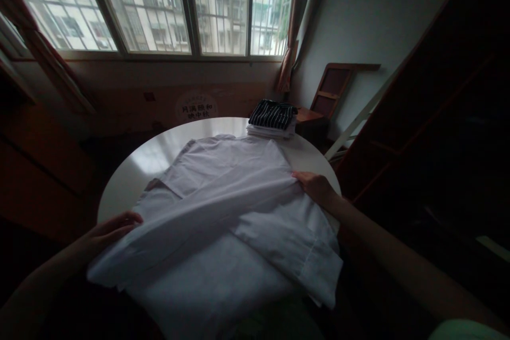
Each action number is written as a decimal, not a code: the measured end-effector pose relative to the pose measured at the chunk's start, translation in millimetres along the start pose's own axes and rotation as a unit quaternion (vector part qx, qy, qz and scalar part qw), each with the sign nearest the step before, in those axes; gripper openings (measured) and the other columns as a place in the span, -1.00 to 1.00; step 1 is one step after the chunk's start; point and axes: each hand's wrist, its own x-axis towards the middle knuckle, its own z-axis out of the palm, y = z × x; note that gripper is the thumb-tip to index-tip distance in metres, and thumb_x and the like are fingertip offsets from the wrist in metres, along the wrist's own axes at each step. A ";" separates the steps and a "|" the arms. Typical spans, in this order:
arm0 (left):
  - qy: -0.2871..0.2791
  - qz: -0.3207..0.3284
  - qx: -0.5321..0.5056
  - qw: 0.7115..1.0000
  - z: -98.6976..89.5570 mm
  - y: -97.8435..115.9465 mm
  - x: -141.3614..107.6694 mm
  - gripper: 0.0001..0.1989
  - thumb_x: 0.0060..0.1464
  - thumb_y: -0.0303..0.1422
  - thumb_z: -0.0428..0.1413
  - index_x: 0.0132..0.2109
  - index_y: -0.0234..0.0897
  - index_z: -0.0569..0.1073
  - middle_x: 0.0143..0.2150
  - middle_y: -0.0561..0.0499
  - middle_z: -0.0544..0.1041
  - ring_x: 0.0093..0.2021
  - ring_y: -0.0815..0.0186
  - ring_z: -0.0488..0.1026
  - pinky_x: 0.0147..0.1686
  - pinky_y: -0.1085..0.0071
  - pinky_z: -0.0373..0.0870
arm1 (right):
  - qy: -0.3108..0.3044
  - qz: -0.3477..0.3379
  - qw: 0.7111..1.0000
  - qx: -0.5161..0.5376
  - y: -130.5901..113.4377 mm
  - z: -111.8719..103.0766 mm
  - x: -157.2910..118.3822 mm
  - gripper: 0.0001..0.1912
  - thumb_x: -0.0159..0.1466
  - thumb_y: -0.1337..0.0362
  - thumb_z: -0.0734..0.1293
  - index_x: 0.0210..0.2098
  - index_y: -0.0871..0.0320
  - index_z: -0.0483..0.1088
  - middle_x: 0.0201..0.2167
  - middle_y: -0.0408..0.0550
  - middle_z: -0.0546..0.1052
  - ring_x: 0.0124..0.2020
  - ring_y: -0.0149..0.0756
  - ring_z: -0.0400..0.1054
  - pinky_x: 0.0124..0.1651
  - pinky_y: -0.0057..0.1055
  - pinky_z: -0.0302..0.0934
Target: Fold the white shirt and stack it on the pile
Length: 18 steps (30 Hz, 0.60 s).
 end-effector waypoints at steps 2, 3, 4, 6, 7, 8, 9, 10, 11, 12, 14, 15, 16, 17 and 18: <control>-0.061 -0.021 -0.052 0.997 -0.4 2.2 -0.8 -0.39 -0.33 0.10 0.09 -0.19 -0.25 0.40 -0.33 0.01 0.52 -0.35 0.21 0.46 -0.42 0.40 0.40 | -0.005 -0.009 1.000 0.000 0.4 0.1 -0.6 -0.71 0.19 0.44 0.15 -0.15 0.22 0.41 -0.14 0.07 0.50 -0.17 -0.23 0.42 -0.13 -0.39 0.27; -0.079 -0.031 -0.066 0.994 -1.4 1.3 -0.4 -0.39 -0.32 0.06 0.11 -0.15 -0.26 0.39 -0.29 0.00 0.53 -0.32 0.20 0.46 -0.39 0.39 0.40 | -0.003 -0.010 1.000 0.000 0.2 -0.4 -0.9 -0.71 0.20 0.42 0.16 -0.14 0.22 0.41 -0.12 0.07 0.49 -0.15 -0.22 0.41 -0.12 -0.38 0.27; -0.087 -0.034 -0.065 0.993 -2.8 -1.0 0.5 -0.39 -0.31 0.03 0.13 -0.12 -0.27 0.38 -0.25 -0.02 0.53 -0.28 0.19 0.46 -0.35 0.39 0.40 | 0.000 -0.010 1.000 0.002 -0.3 -1.1 -1.0 -0.71 0.20 0.41 0.16 -0.14 0.21 0.41 -0.10 0.06 0.49 -0.14 -0.22 0.41 -0.12 -0.37 0.28; -0.101 -0.037 -0.046 0.993 -6.1 -9.4 3.2 -0.39 -0.30 -0.01 0.15 -0.11 -0.30 0.38 -0.22 -0.04 0.53 -0.23 0.16 0.46 -0.30 0.37 0.40 | 0.006 -0.009 1.000 0.006 -1.5 -2.7 -1.2 -0.71 0.20 0.38 0.17 -0.13 0.21 0.41 -0.10 0.06 0.49 -0.14 -0.21 0.41 -0.13 -0.36 0.29; -0.108 -0.034 -0.039 0.993 -7.5 -15.0 4.4 -0.39 -0.29 -0.02 0.15 -0.10 -0.32 0.37 -0.24 -0.05 0.53 -0.24 0.15 0.47 -0.30 0.35 0.41 | 0.010 -0.007 1.000 0.007 -2.1 -3.3 -1.2 -0.72 0.20 0.37 0.18 -0.13 0.21 0.41 -0.11 0.06 0.49 -0.14 -0.20 0.42 -0.14 -0.35 0.30; -0.108 -0.025 -0.035 0.993 -8.3 -21.0 4.9 -0.37 -0.27 -0.02 0.14 -0.08 -0.33 0.34 -0.25 -0.06 0.53 -0.25 0.14 0.47 -0.31 0.34 0.42 | 0.014 -0.005 1.000 0.009 -2.6 -3.7 -1.2 -0.72 0.20 0.37 0.18 -0.13 0.21 0.42 -0.12 0.06 0.50 -0.15 -0.20 0.42 -0.14 -0.35 0.31; -0.095 -0.007 -0.031 0.995 -8.3 -26.8 4.0 -0.36 -0.25 -0.02 0.14 -0.05 -0.34 0.32 -0.24 -0.08 0.53 -0.24 0.14 0.48 -0.30 0.32 0.42 | 0.018 -0.004 1.000 0.011 -2.9 -3.8 -1.2 -0.72 0.20 0.37 0.18 -0.14 0.22 0.42 -0.12 0.06 0.50 -0.15 -0.20 0.42 -0.14 -0.35 0.31; -0.063 0.021 -0.020 0.998 -7.6 -31.9 1.5 -0.34 -0.23 -0.02 0.13 -0.02 -0.34 0.29 -0.19 -0.10 0.52 -0.20 0.13 0.47 -0.26 0.31 0.43 | 0.021 -0.004 1.000 0.012 -3.0 -3.7 -1.2 -0.72 0.19 0.37 0.19 -0.14 0.22 0.42 -0.13 0.06 0.50 -0.15 -0.20 0.42 -0.14 -0.35 0.31; -0.014 0.059 0.002 0.998 -6.0 -36.1 -3.1 -0.33 -0.22 -0.03 0.14 0.00 -0.34 0.26 -0.11 -0.13 0.50 -0.12 0.12 0.45 -0.19 0.29 0.42 | 0.024 -0.004 1.000 0.014 -2.9 -3.5 -1.2 -0.72 0.19 0.38 0.19 -0.14 0.22 0.42 -0.13 0.06 0.50 -0.15 -0.20 0.42 -0.14 -0.35 0.31; 0.044 0.108 0.034 0.993 -3.7 -39.0 -9.7 -0.33 -0.21 -0.04 0.15 0.02 -0.32 0.25 -0.03 -0.16 0.45 -0.03 0.11 0.40 -0.10 0.27 0.38 | 0.025 -0.003 1.000 0.015 -2.7 -3.1 -1.2 -0.72 0.18 0.39 0.19 -0.15 0.22 0.43 -0.13 0.06 0.50 -0.15 -0.20 0.42 -0.14 -0.35 0.31; 0.117 0.211 0.113 0.964 2.6 -41.6 -27.0 -0.35 -0.19 -0.07 0.17 0.04 -0.25 0.25 0.09 -0.14 0.36 0.08 0.14 0.32 0.02 0.28 0.31 | 0.027 -0.004 0.999 0.017 -2.0 -2.3 -1.3 -0.72 0.18 0.40 0.20 -0.15 0.21 0.43 -0.12 0.04 0.50 -0.16 -0.21 0.43 -0.15 -0.35 0.32; 0.114 0.257 0.150 0.948 6.3 -41.8 -36.1 -0.39 -0.16 -0.10 0.17 0.05 -0.21 0.25 0.11 -0.10 0.35 0.09 0.18 0.31 0.04 0.32 0.30 | 0.028 -0.006 0.999 0.019 -1.6 -1.9 -1.3 -0.72 0.18 0.40 0.19 -0.14 0.20 0.42 -0.12 0.03 0.50 -0.16 -0.21 0.43 -0.15 -0.34 0.32; 0.093 0.294 0.181 0.934 10.2 -41.8 -44.4 -0.42 -0.13 -0.14 0.17 0.06 -0.17 0.26 0.11 -0.06 0.36 0.07 0.22 0.33 0.03 0.38 0.31 | 0.029 -0.008 0.999 0.020 -1.2 -1.6 -1.4 -0.72 0.18 0.40 0.19 -0.14 0.20 0.42 -0.11 0.03 0.50 -0.16 -0.22 0.42 -0.14 -0.34 0.32; 0.069 0.322 0.203 0.922 14.1 -42.1 -51.1 -0.47 -0.08 -0.17 0.15 0.06 -0.14 0.27 0.08 -0.03 0.39 0.04 0.26 0.37 0.01 0.43 0.33 | 0.030 -0.009 0.999 0.020 -0.9 -1.3 -1.5 -0.71 0.18 0.40 0.19 -0.14 0.20 0.42 -0.11 0.02 0.50 -0.15 -0.22 0.42 -0.14 -0.34 0.32; 0.054 0.338 0.221 0.913 17.9 -42.8 -55.8 -0.51 -0.05 -0.21 0.12 0.07 -0.13 0.28 0.06 -0.01 0.41 0.01 0.29 0.40 -0.02 0.48 0.35 | 0.032 -0.009 0.999 0.021 -0.7 -1.0 -1.7 -0.71 0.18 0.41 0.19 -0.14 0.20 0.42 -0.11 0.02 0.50 -0.14 -0.23 0.42 -0.13 -0.35 0.32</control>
